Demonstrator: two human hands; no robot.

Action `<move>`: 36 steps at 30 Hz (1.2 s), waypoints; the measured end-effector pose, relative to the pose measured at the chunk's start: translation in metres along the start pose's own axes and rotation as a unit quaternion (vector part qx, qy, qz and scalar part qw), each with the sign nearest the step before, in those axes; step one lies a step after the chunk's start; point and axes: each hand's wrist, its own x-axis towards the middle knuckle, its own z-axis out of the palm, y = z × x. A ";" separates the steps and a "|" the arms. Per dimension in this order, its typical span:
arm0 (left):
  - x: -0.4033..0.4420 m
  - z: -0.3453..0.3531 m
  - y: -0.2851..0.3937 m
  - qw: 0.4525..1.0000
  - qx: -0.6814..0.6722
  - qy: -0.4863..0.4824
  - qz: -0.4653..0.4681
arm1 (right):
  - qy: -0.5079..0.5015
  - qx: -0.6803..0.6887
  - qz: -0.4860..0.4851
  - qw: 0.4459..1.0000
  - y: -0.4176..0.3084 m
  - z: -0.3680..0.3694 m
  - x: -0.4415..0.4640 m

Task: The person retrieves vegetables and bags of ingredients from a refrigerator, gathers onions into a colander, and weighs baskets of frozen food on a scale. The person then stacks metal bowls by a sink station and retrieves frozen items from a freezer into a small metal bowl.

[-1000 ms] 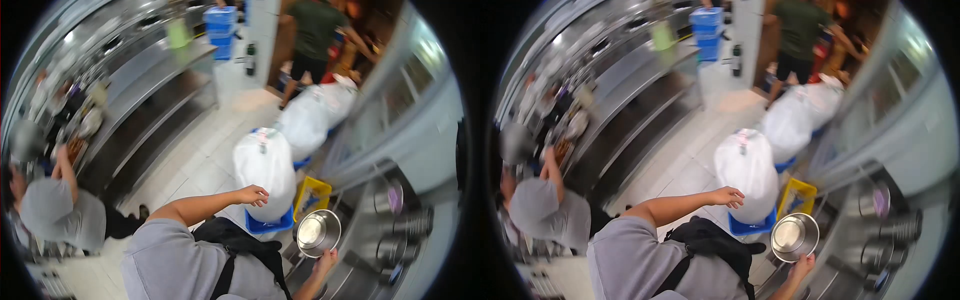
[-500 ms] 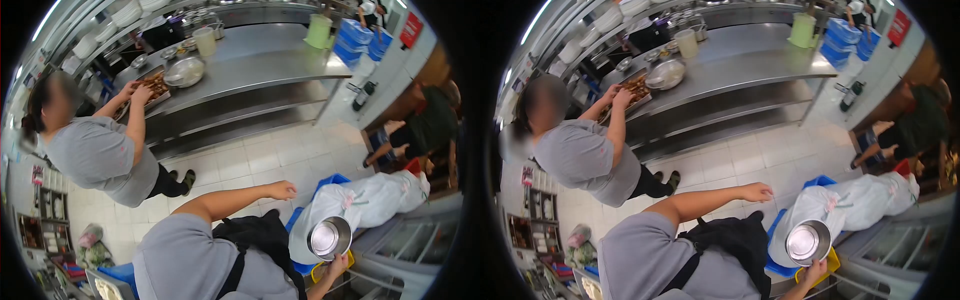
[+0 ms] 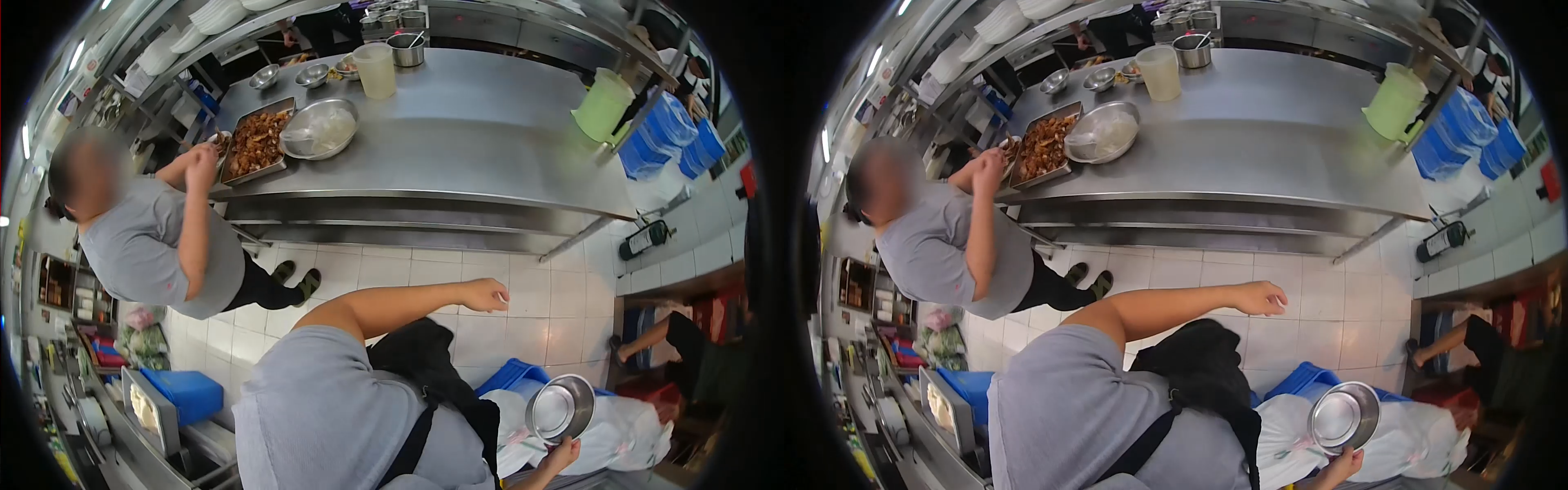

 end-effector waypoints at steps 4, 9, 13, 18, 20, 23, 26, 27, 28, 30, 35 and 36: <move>0.046 -0.056 -0.012 0.997 -0.025 0.032 -0.059 | -0.078 -0.080 -0.056 0.992 -0.071 0.083 0.073; 0.169 -0.114 0.010 0.995 -0.087 0.016 -0.035 | -0.045 -0.145 -0.122 0.981 -0.103 0.139 0.141; 0.269 -0.123 0.110 0.990 -0.131 0.057 0.003 | 0.021 -0.063 -0.067 0.996 -0.148 0.142 0.158; 0.428 -0.147 0.210 0.961 -0.094 0.167 0.201 | 0.140 -0.052 -0.062 0.987 -0.151 0.101 0.233; 0.494 -0.162 0.247 0.943 -0.080 0.222 0.235 | 0.164 -0.029 -0.022 0.986 -0.150 0.082 0.275; 0.574 -0.171 0.302 0.896 -0.066 0.347 0.270 | 0.179 -0.051 -0.076 0.980 -0.145 0.054 0.364; 0.634 -0.188 0.338 0.846 -0.019 0.460 0.269 | 0.153 -0.034 -0.066 0.985 -0.143 0.044 0.459; 0.650 -0.195 0.346 0.811 0.029 0.523 0.261 | 0.141 -0.042 -0.071 0.987 -0.151 0.043 0.491; 0.666 -0.202 0.348 0.802 0.025 0.536 0.261 | 0.129 -0.046 -0.081 0.987 -0.175 0.050 0.520; 0.691 -0.213 0.349 0.793 -0.017 0.514 0.327 | 0.058 -0.097 -0.080 0.990 -0.217 0.075 0.571; 0.694 -0.158 0.372 0.805 -0.010 0.554 0.213 | -0.099 -0.065 -0.098 0.988 -0.296 0.143 0.690; 0.696 -0.158 0.374 0.797 -0.010 0.564 0.215 | -0.125 -0.072 -0.104 0.984 -0.312 0.161 0.707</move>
